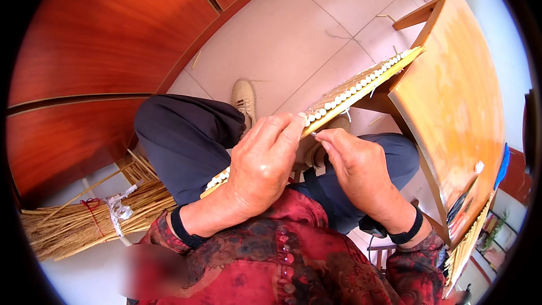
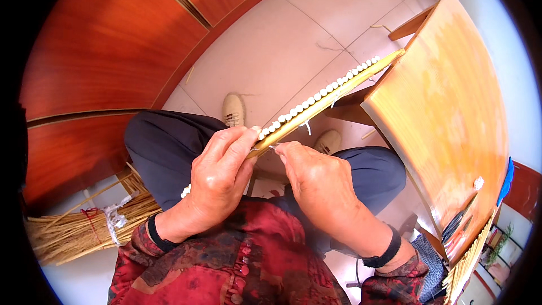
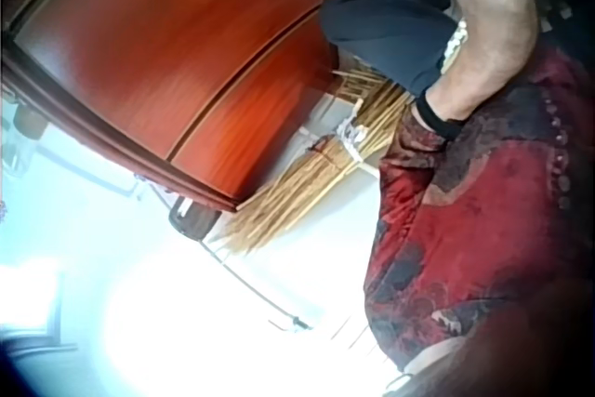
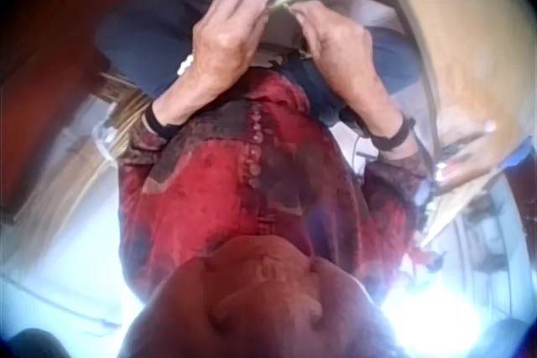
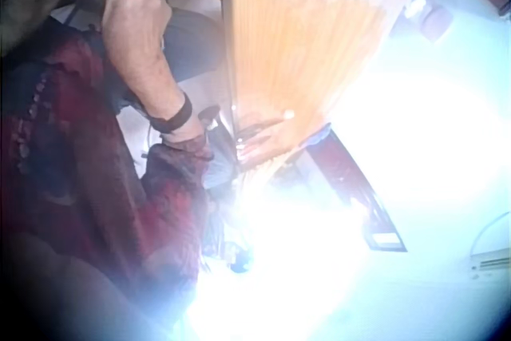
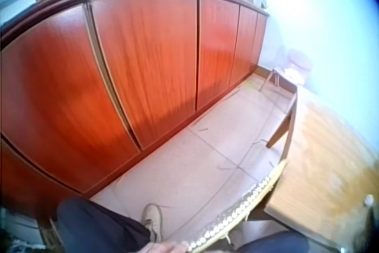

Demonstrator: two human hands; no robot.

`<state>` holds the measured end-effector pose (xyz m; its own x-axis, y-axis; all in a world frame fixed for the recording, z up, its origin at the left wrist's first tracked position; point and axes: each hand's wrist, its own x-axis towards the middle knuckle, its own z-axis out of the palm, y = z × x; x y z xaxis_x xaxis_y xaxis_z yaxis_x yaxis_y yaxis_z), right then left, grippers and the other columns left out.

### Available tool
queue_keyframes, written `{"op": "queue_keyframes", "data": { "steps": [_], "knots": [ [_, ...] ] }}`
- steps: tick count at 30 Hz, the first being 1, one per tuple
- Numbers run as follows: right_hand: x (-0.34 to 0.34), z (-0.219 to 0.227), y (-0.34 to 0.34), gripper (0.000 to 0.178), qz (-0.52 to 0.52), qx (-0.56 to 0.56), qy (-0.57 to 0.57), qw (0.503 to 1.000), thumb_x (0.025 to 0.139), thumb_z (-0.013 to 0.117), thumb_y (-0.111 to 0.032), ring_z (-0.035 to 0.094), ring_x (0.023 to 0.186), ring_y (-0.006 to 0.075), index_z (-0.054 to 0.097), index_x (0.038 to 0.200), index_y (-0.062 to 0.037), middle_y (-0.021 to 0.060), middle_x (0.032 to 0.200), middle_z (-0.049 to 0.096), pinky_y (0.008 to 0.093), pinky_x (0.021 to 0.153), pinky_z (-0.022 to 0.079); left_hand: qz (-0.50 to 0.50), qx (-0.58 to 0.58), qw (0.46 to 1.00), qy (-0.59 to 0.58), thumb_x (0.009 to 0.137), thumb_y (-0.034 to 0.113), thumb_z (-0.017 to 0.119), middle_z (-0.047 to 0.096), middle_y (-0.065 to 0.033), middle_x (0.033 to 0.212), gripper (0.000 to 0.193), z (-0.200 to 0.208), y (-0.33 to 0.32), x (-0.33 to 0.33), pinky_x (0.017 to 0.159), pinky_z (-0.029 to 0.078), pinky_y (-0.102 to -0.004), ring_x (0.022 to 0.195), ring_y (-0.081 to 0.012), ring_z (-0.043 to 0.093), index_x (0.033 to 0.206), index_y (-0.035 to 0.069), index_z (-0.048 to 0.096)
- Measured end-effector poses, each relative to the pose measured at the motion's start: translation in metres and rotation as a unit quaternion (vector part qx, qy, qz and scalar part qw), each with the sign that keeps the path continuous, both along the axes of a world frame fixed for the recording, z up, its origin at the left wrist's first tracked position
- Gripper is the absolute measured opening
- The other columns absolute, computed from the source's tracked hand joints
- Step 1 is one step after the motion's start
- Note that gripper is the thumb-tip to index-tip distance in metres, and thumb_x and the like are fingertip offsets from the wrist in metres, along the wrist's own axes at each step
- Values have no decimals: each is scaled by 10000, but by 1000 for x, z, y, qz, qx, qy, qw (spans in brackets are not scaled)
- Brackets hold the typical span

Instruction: The person is stitching together thin reed slats using a white thread to assemble a mat, repeatedly pulling the thread through prepared holes and aligning the slats by hand.

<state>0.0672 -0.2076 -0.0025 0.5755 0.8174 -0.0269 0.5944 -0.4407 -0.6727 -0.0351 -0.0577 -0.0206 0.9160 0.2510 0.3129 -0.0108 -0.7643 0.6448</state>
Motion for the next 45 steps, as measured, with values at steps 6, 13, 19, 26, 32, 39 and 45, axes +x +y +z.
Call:
{"op": "queue_keyframes", "data": {
  "steps": [6, 13, 19, 26, 32, 39, 45],
  "knots": [
    [0, 0, -3, 109, -5, 4, 23, 1000, 874, 570, -83, 637, 721, 319, 573, 978, -53, 134, 797, 644, 399, 567, 500, 6, -7, 1000, -16, 630, -114, 681, 600, -172, 996, 488, -3, -2, 0, 724, 513, -371, 866, -323, 609, 1096, -19, 569],
    [2, 2, -3, 103, -18, -5, 28, 999, 876, 569, -94, 633, 713, 327, 573, 972, -56, 134, 791, 643, 411, 565, 495, 2, 0, 999, -34, 603, -134, 674, 596, -171, 992, 525, -4, -3, 6, 708, 503, -361, 836, -319, 600, 1103, -20, 566],
    [3, -2, -1, 82, -22, 5, 26, 999, 883, 562, -103, 630, 693, 331, 568, 945, -50, 138, 780, 641, 414, 550, 490, -3, 23, 998, -61, 587, -144, 666, 595, -188, 973, 502, -5, -2, 9, 690, 507, -362, 802, -319, 603, 1072, -41, 583],
    [3, -2, 9, 74, -16, -3, 55, 998, 896, 542, -96, 614, 668, 359, 537, 946, -42, 156, 740, 619, 450, 539, 470, -12, 20, 997, -68, 590, -148, 660, 595, -194, 959, 484, -7, -1, 9, 673, 509, -357, 783, -323, 603, 1061, -61, 591],
    [-4, -6, 19, 90, -65, 9, 93, 994, 901, 541, -103, 596, 670, 405, 504, 917, -23, 199, 696, 594, 493, 558, 453, -10, 35, 997, -74, 609, -130, 657, 593, -196, 957, 459, -8, 2, 11, 675, 508, -363, 785, -329, 601, 1059, -68, 588],
    [8, 6, 15, 198, -127, 3, 264, 956, 917, 544, -170, 629, 636, 293, 540, 953, 24, 152, 674, 600, 376, 543, 487, -19, 39, 998, -47, 620, -114, 650, 574, -192, 985, 467, -5, -2, 12, 706, 502, -371, 814, -331, 587, 1077, -58, 573],
    [34, -3, -10, 669, -236, 42, 438, 867, 891, 469, -590, 658, 751, 227, 556, 1103, 39, 164, 926, 596, 286, 599, 547, -61, 89, 991, -84, 681, -65, 595, 561, -197, 978, 420, -4, 1, 0, 710, 497, -373, 808, -316, 575, 1100, -64, 561]
  ]
}}
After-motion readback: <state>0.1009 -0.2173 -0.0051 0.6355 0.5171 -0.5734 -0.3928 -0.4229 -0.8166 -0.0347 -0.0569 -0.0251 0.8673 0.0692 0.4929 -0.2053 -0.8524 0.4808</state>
